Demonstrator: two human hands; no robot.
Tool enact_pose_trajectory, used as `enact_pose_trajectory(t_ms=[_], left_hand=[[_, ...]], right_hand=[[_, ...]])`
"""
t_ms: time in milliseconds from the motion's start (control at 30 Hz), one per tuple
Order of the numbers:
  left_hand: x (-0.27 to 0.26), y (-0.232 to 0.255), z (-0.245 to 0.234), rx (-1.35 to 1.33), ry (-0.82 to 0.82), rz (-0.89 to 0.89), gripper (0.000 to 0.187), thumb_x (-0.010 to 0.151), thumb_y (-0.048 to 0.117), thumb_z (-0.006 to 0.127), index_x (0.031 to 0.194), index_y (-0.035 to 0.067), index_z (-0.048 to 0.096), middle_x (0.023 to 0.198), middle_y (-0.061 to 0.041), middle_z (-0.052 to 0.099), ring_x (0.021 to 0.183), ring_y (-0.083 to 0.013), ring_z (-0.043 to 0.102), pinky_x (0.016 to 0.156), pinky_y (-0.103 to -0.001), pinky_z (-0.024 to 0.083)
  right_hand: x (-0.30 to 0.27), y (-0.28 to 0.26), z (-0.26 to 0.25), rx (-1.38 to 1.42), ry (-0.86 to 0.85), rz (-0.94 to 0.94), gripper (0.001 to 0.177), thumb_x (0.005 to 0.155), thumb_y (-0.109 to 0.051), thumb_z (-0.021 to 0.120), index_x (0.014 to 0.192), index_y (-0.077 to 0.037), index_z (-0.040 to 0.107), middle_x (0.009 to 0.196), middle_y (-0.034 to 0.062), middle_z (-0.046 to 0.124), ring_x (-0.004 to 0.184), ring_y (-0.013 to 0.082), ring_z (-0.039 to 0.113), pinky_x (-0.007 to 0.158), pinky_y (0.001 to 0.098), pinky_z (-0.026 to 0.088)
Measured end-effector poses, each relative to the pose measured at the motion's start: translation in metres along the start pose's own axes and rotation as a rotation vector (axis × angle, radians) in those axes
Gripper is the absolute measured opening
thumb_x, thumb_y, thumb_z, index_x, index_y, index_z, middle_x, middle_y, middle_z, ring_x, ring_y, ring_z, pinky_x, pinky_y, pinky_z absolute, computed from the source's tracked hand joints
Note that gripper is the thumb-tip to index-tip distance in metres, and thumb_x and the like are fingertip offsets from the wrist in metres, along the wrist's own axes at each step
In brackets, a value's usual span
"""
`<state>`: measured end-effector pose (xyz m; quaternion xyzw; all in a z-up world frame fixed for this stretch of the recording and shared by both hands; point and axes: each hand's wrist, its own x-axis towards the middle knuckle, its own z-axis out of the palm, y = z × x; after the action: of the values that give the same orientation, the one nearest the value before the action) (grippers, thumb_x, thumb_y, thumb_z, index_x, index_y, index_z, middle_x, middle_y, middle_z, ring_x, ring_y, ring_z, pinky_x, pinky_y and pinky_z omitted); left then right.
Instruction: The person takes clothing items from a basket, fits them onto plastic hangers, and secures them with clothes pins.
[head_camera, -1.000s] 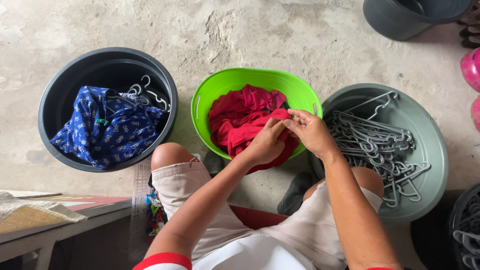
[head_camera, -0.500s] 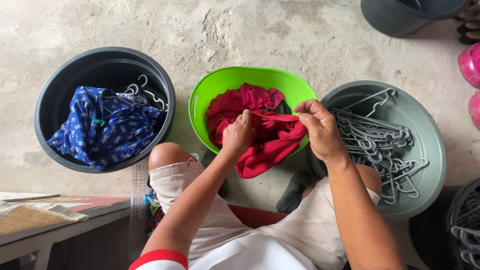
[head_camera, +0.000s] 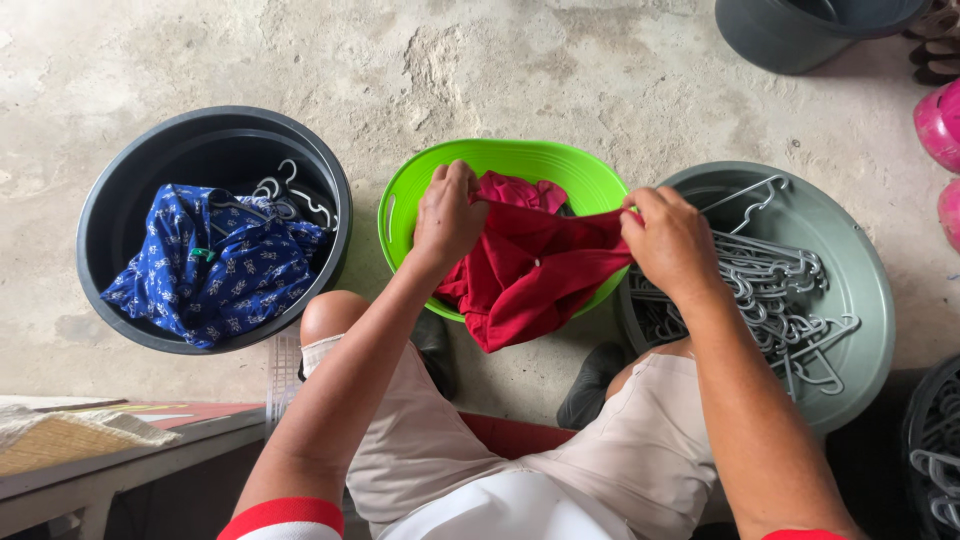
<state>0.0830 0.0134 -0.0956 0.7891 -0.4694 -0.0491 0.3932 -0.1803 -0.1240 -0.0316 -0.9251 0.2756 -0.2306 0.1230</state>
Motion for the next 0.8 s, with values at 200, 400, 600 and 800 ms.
enact_pose_trajectory(t_ms=[200,400,600,800], left_hand=[[0.031,0.045,-0.024,-0.33,0.005,0.143,0.025,0.079,0.004,0.068,0.104,0.004,0.067,0.098,-0.012,0.074,0.088,-0.0262,0.071,0.079,-0.038,0.058],[0.045,0.109,-0.058,-0.981,0.117,0.104,0.026,0.095,-0.004,0.057,0.118,0.004,0.065,0.102,0.001,0.067,0.076,-0.006,0.057,0.066,-0.024,0.048],[0.021,0.093,-0.01,-0.376,-0.383,0.013,0.017,0.086,0.012,0.066,0.099,0.007,0.075,0.065,-0.003,0.064,0.059,-0.0072,0.06,0.054,-0.028,0.049],[-0.008,0.052,0.09,-0.139,-0.706,-0.06,0.03,0.089,0.037,0.073,0.09,0.007,0.075,0.065,-0.015,0.07,0.057,-0.0231,0.072,0.058,-0.038,0.054]], right_hand=[[0.035,0.0,-0.021,-0.139,0.277,-0.06,0.009,0.108,-0.008,0.066,0.11,0.001,0.067,0.105,0.0184,0.068,0.09,0.0338,0.07,0.077,0.0421,0.059],[0.057,-0.013,-0.076,0.011,0.544,-0.112,0.006,0.108,0.003,0.07,0.113,0.002,0.067,0.101,0.0175,0.065,0.088,0.0316,0.068,0.077,0.041,0.055],[0.042,0.018,-0.029,0.258,0.254,-0.031,0.009,0.1,-0.005,0.07,0.108,-0.002,0.069,0.097,0.0155,0.07,0.085,0.0268,0.072,0.075,0.0382,0.057],[-0.023,0.084,0.064,0.411,-0.069,0.363,0.015,0.09,-0.014,0.068,0.099,-0.003,0.072,0.085,0.0142,0.075,0.076,0.0209,0.074,0.068,0.0348,0.056]])
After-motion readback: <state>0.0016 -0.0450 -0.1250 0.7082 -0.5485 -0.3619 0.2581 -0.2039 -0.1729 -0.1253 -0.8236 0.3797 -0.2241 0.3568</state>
